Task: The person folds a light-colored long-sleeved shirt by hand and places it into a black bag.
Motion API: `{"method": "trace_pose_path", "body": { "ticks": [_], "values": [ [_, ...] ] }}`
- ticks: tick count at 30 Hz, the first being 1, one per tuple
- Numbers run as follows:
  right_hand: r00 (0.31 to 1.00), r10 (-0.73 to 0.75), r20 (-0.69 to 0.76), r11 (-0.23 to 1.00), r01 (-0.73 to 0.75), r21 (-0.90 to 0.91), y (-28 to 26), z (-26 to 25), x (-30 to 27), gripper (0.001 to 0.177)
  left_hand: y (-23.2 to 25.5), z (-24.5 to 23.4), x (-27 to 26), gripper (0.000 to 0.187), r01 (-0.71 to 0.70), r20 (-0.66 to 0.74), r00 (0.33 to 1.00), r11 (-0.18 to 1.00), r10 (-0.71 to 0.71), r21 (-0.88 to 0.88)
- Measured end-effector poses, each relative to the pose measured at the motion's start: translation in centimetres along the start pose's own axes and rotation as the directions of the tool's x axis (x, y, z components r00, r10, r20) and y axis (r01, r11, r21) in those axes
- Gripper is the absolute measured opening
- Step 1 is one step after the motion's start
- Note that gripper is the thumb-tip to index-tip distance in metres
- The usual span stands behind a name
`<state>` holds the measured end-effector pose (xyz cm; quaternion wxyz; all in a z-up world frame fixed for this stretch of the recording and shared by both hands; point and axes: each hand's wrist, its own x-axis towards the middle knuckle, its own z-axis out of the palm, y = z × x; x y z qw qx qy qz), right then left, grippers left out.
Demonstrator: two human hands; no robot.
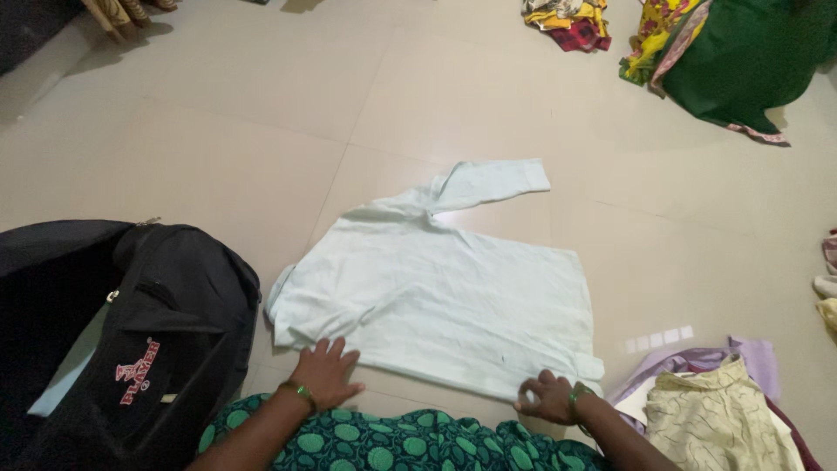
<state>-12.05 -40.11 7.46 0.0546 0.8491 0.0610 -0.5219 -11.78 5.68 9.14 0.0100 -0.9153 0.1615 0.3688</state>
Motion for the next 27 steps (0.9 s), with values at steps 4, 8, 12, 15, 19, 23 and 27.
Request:
{"method": "trace_pose_path", "body": {
  "ticks": [4,8,12,15,19,23,27],
  "values": [
    [0.998,-0.034,0.051,0.999,0.033,0.031,0.0,-0.6,0.2,0.078,0.3,-0.5,-2.0,0.063,-0.008,-0.058,0.998,0.992,0.001,-0.124],
    [0.993,-0.111,0.033,0.988,0.106,0.109,-0.4,-3.1,0.9,0.075,0.1,-2.5,-0.6,0.052,0.064,-0.136,0.982,0.912,-0.130,-0.406],
    [0.969,-0.035,-0.244,0.896,0.138,0.423,-4.8,-6.9,4.0,0.069,-0.8,-2.8,4.3,0.044,-0.282,-0.595,0.791,0.781,-0.139,-0.557],
    [0.693,-0.181,-0.698,0.794,0.521,0.312,-10.2,-10.3,8.9,0.056,-0.8,-2.7,12.3,0.047,-0.522,-0.738,0.675,0.686,-0.031,-0.507],
    [0.510,-0.298,-0.807,0.759,0.639,0.124,-17.9,-14.6,15.9,0.057,-0.9,-1.5,24.0,0.054,-0.535,-0.796,0.602,0.768,0.055,-0.352],
    [0.454,-0.339,-0.824,0.864,0.496,-0.082,-16.9,-15.9,20.5,0.066,-3.9,-1.6,26.6,0.061,-0.139,-0.756,0.653,0.976,-0.038,-0.169],
    [0.460,-0.181,-0.869,0.951,0.307,-0.035,-5.6,-13.7,21.6,0.080,-8.5,-3.4,22.1,0.068,0.132,-0.653,0.748,0.991,-0.122,-0.033]
  ]
}}
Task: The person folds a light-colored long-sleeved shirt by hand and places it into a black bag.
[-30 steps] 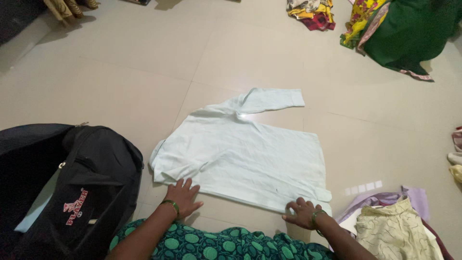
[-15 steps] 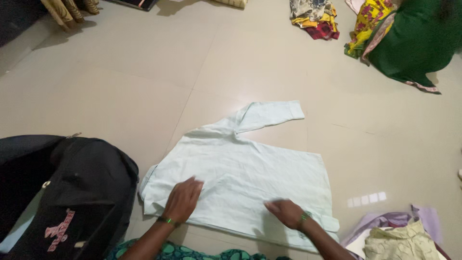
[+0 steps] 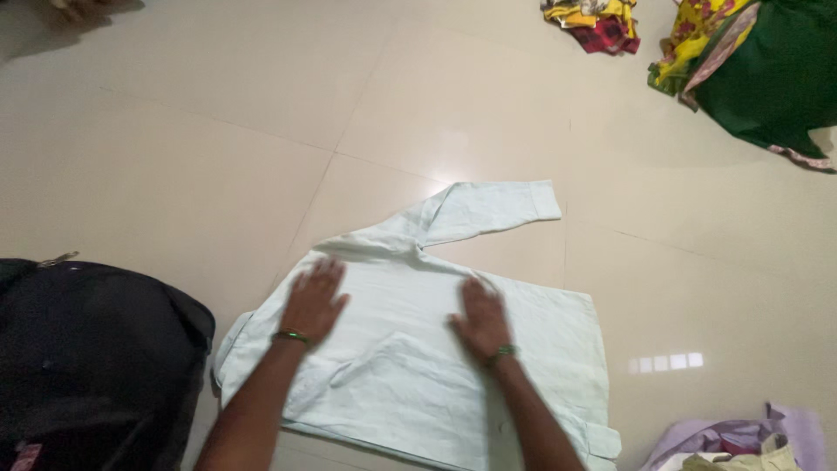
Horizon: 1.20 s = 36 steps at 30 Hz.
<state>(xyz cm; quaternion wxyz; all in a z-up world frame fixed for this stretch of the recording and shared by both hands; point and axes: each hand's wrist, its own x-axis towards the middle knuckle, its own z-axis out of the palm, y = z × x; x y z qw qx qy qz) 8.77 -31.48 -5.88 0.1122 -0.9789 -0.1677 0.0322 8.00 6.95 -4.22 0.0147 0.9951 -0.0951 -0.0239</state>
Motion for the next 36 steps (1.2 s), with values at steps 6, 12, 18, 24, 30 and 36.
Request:
{"method": "trace_pose_path", "body": {
  "ticks": [6,12,18,24,30,36],
  "values": [
    [0.895,0.417,-0.159,0.855,-0.445,-0.266,15.9,-3.3,-9.5,0.077,-3.4,-1.7,-0.6,0.067,0.086,-0.052,0.995,0.994,-0.090,-0.067],
    [0.770,0.636,-0.057,0.740,-0.629,-0.241,18.1,-2.3,-9.0,0.080,-1.9,-2.2,0.3,0.066,0.095,0.055,0.994,0.994,-0.097,0.048],
    [0.976,0.100,-0.196,0.973,-0.055,0.223,1.5,4.1,-0.9,0.070,8.1,-0.5,0.7,0.063,-0.291,-0.163,0.955,0.882,0.246,-0.371],
    [0.988,-0.130,-0.088,0.990,0.134,0.042,-8.0,2.7,1.0,0.069,10.9,0.1,1.2,0.062,-0.260,-0.100,0.966,0.912,0.240,-0.317],
    [0.993,0.041,-0.109,0.998,-0.045,-0.032,-0.3,-1.0,-1.1,0.078,4.3,-1.4,1.4,0.064,-0.156,-0.043,0.988,0.973,0.151,-0.171],
    [0.989,0.060,-0.134,0.998,-0.063,-0.016,0.6,-2.6,-2.3,0.080,-0.4,-0.7,2.1,0.068,-0.076,-0.043,0.996,0.991,0.072,-0.111]
  ]
}}
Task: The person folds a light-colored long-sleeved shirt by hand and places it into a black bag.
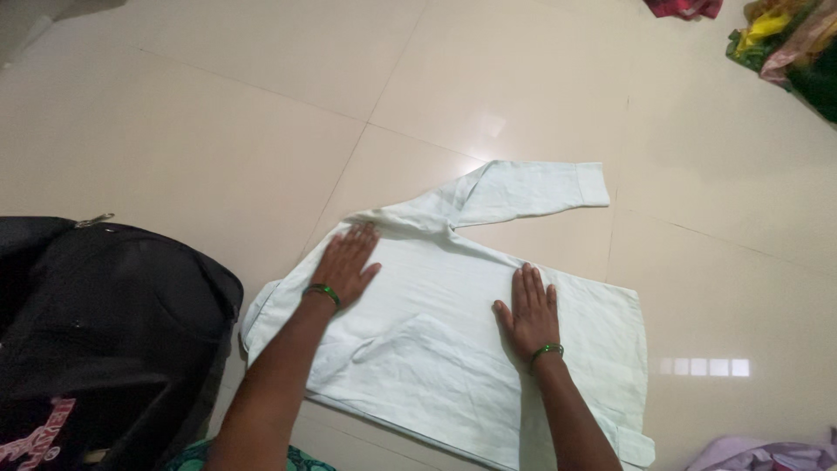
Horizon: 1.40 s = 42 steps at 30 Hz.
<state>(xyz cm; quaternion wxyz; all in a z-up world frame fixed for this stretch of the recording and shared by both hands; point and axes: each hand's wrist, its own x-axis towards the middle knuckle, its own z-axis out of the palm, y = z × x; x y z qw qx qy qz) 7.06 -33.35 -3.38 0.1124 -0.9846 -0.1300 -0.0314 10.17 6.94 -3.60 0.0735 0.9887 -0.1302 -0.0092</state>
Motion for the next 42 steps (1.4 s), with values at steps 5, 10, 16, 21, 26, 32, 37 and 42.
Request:
{"method": "trace_pose_path", "body": {
  "ticks": [5,10,16,21,26,32,37,42],
  "values": [
    [1.000,0.016,0.007,1.000,-0.016,0.024,-0.5,-0.5,-0.1,0.081,-1.5,0.3,-0.1,0.070,0.056,-0.016,0.998,0.998,-0.056,0.016],
    [0.999,0.034,0.023,0.999,-0.033,-0.029,0.7,0.1,0.0,0.082,-1.5,0.1,-0.3,0.072,0.068,-0.023,0.997,0.997,-0.067,0.046],
    [0.988,0.150,-0.023,0.989,-0.150,-0.019,6.0,-0.6,-2.1,0.085,-1.2,-0.3,-0.3,0.072,0.072,-0.006,0.997,0.993,-0.072,0.098],
    [0.953,0.302,0.004,0.945,-0.299,-0.129,11.0,-1.8,-3.7,0.085,-1.0,-0.6,-0.4,0.071,0.071,-0.039,0.997,0.995,-0.069,0.064],
    [0.876,0.479,0.049,0.861,-0.458,-0.222,14.3,-2.6,-4.8,0.081,-0.8,-1.1,-0.5,0.071,0.080,-0.018,0.997,0.992,-0.079,0.092],
    [0.794,0.606,-0.052,0.788,-0.608,-0.100,13.6,-0.8,-2.6,0.084,-0.5,-1.2,-0.7,0.071,0.079,-0.025,0.997,0.990,-0.076,0.121],
    [0.985,0.016,0.174,0.999,-0.022,0.033,-1.2,2.3,-0.3,0.083,-0.9,-0.8,-0.5,0.071,0.071,-0.040,0.997,0.992,-0.067,0.100],
    [0.967,-0.115,0.229,0.993,0.105,0.058,-4.6,0.5,0.6,0.083,-0.8,-0.8,-0.4,0.071,0.085,-0.014,0.996,0.988,-0.083,0.131]
  ]
}}
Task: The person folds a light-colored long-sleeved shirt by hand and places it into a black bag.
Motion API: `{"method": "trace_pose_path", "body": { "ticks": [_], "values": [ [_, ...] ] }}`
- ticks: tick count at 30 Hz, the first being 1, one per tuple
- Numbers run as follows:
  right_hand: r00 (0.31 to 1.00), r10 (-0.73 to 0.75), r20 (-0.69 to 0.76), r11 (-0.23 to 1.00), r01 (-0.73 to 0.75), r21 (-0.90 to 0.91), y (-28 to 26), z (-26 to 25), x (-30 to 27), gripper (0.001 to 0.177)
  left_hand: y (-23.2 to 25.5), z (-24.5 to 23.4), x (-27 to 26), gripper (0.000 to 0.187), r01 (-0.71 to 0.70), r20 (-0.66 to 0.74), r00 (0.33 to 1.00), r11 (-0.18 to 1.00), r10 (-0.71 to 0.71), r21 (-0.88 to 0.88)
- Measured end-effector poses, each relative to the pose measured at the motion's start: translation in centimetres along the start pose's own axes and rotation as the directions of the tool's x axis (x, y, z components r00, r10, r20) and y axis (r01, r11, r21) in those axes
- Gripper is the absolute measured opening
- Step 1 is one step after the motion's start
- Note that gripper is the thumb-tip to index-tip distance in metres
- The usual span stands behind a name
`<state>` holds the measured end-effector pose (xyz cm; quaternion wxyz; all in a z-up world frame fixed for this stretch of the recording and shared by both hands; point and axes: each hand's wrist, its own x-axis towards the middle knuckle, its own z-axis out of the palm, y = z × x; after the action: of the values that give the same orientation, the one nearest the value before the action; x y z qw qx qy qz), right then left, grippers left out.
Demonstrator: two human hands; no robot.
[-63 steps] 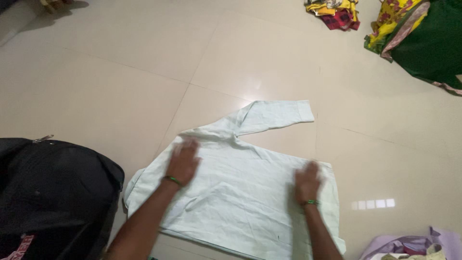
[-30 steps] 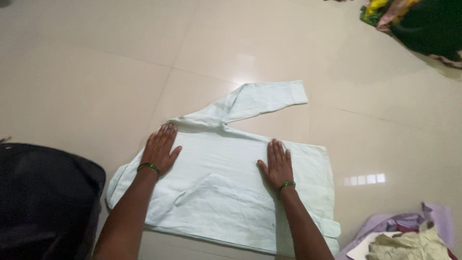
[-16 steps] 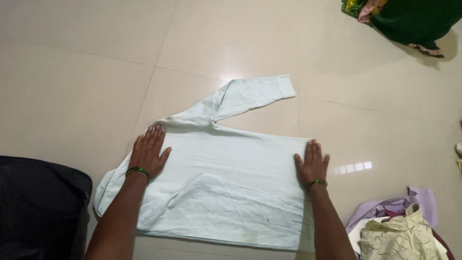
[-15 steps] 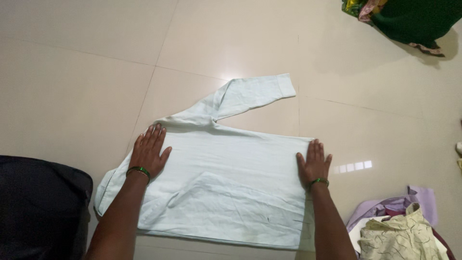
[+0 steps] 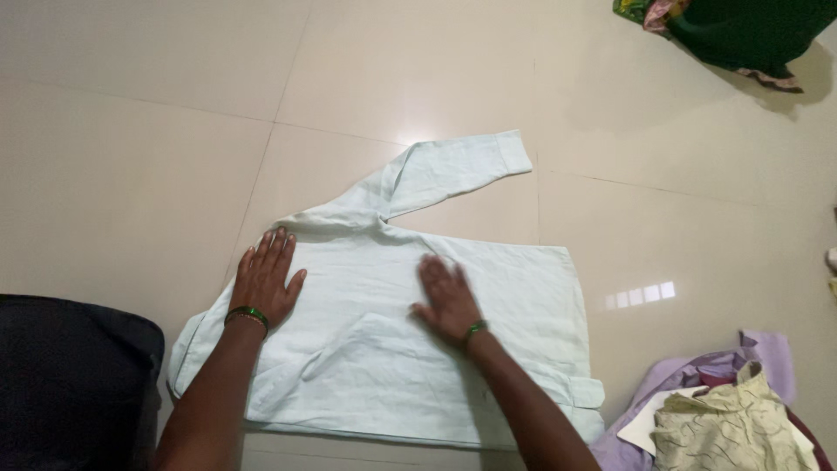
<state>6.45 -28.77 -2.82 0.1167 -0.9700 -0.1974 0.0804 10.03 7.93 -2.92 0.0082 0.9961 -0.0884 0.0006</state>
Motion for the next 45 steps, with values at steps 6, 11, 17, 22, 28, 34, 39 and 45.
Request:
{"method": "trace_pose_path", "body": {
  "ticks": [6,11,17,22,28,34,39,45],
  "values": [
    [0.933,0.265,-0.241,0.957,-0.286,-0.055,11.9,-1.8,-4.1,0.088,0.1,-0.1,0.0,0.071,-0.004,-0.009,1.000,1.000,0.003,-0.023],
    [0.839,0.494,-0.229,0.847,-0.524,-0.094,17.5,-2.7,-6.3,0.081,-0.1,0.5,-0.1,0.071,-0.017,-0.025,1.000,0.999,0.015,-0.052],
    [0.641,0.756,-0.137,0.636,-0.767,-0.077,22.9,-3.4,-5.7,0.076,-0.7,1.8,0.3,0.073,-0.023,-0.050,0.999,0.984,0.014,-0.178],
    [0.780,0.542,-0.314,0.833,-0.549,0.073,26.7,-3.1,-4.6,0.070,-2.2,2.2,2.9,0.075,0.171,-0.076,0.972,0.895,-0.221,-0.412],
    [0.919,0.375,-0.122,0.897,-0.393,-0.202,22.2,-6.3,-2.8,0.068,-1.3,0.2,10.4,0.081,0.442,0.226,0.897,0.760,-0.380,-0.477],
    [0.824,0.561,0.081,0.821,-0.541,-0.185,20.3,-9.1,-1.2,0.030,2.0,-2.3,12.8,0.062,0.431,0.344,0.889,0.803,-0.301,-0.412],
    [0.889,0.457,0.027,0.880,-0.447,-0.158,20.9,-9.1,-2.2,0.025,2.5,-1.6,13.3,0.028,0.355,0.311,0.928,0.734,-0.204,-0.579],
    [0.916,0.382,-0.120,0.913,-0.394,-0.106,19.5,-11.0,-6.4,0.013,1.1,-6.5,9.1,0.026,0.323,0.268,0.946,0.477,-0.180,-0.818]
  ]
}}
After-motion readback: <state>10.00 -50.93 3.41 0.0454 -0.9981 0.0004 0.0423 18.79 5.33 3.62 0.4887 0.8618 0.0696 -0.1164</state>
